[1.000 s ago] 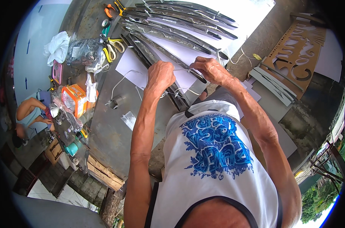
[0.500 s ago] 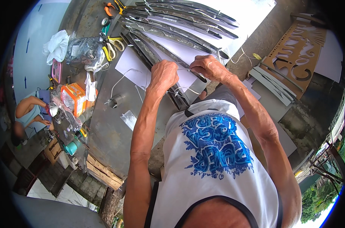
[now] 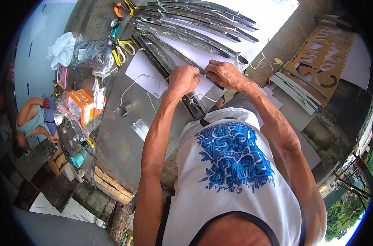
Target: The person assembles decorative metal letters by attaching white wires to them using small plastic zip ties. They work at a cluttered table, handling the letters and zip ties one by one, securing the wires to the metal surfaces.
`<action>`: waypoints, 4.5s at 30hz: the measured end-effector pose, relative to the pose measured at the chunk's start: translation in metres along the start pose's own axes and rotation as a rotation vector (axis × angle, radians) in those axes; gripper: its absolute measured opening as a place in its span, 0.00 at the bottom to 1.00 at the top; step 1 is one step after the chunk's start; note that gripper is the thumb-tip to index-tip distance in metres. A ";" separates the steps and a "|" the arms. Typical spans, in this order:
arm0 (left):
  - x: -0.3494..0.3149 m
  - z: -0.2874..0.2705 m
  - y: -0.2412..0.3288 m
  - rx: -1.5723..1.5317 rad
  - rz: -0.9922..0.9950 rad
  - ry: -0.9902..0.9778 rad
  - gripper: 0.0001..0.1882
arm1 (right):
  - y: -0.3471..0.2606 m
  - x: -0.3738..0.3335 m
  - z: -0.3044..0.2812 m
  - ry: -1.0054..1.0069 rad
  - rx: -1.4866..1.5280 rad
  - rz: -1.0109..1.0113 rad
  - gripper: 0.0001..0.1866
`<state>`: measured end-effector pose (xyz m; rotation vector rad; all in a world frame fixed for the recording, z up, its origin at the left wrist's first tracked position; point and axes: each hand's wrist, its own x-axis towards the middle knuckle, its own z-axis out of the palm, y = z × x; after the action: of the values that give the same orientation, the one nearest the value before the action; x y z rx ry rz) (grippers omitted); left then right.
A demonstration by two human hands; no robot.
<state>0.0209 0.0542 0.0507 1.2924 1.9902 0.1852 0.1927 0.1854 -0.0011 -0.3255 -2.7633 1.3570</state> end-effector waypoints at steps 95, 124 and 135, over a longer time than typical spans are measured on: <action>-0.016 0.058 0.025 -1.240 -0.426 0.316 0.38 | -0.030 -0.022 0.000 0.110 0.345 0.578 0.10; -0.018 0.050 -0.002 -0.047 0.219 0.617 0.09 | -0.036 -0.027 0.007 0.200 0.103 0.377 0.09; -0.013 0.045 -0.009 -0.102 0.336 0.555 0.10 | -0.031 -0.028 0.002 0.137 0.188 0.472 0.10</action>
<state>0.0466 0.0268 0.0205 1.6252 2.1488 0.8774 0.2142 0.1599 0.0234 -1.0657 -2.5136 1.5940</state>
